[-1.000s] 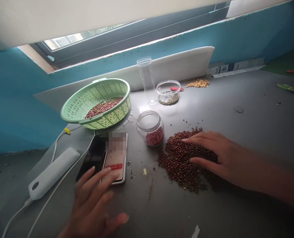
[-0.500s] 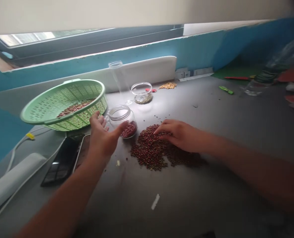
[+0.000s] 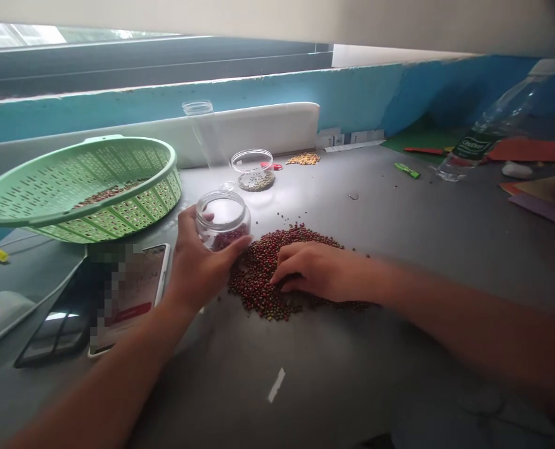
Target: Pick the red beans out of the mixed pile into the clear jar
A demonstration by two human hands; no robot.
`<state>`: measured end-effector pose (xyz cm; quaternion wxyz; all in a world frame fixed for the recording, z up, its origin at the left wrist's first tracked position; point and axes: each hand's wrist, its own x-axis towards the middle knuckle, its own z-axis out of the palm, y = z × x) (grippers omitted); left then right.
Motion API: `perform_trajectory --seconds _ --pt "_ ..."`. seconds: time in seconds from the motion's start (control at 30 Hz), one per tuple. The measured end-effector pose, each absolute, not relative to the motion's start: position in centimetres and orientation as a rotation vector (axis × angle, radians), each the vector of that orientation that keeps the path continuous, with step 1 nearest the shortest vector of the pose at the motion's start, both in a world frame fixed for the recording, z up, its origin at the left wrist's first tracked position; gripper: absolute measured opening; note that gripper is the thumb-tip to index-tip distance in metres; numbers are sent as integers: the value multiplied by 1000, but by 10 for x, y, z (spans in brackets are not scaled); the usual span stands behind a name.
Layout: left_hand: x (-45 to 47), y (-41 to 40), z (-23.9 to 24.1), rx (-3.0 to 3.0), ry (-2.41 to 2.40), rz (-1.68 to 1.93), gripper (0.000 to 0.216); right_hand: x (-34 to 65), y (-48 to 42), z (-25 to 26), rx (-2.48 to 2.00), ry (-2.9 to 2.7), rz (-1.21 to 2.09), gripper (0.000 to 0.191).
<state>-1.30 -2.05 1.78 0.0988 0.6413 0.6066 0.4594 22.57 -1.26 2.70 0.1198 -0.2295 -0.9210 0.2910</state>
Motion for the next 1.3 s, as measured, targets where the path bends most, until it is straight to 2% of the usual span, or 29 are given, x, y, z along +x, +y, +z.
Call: perform_trajectory --seconds 0.13,0.27,0.43,0.53,0.73,1.07,1.3 --pt "-10 -35 24 2101 1786 1348 90 226 -15 26 -660 -2627 857 19" --pt "-10 -38 25 2192 1769 1336 88 227 -15 28 -819 -2432 937 19" --pt "-10 -38 25 2147 1728 1363 82 222 -8 25 -1089 -1643 1763 16" --pt "-11 -38 24 2123 1776 1335 82 221 -3 24 -1063 -1293 1980 16" --pt "-12 -40 21 2137 1807 1255 80 222 -2 31 -1001 -1113 2032 24" --pt "-10 -42 25 2307 1771 1185 84 222 -1 31 -900 -1026 1998 20" --pt "6 -48 31 2519 1775 1143 81 214 -13 48 -636 -855 1682 50"
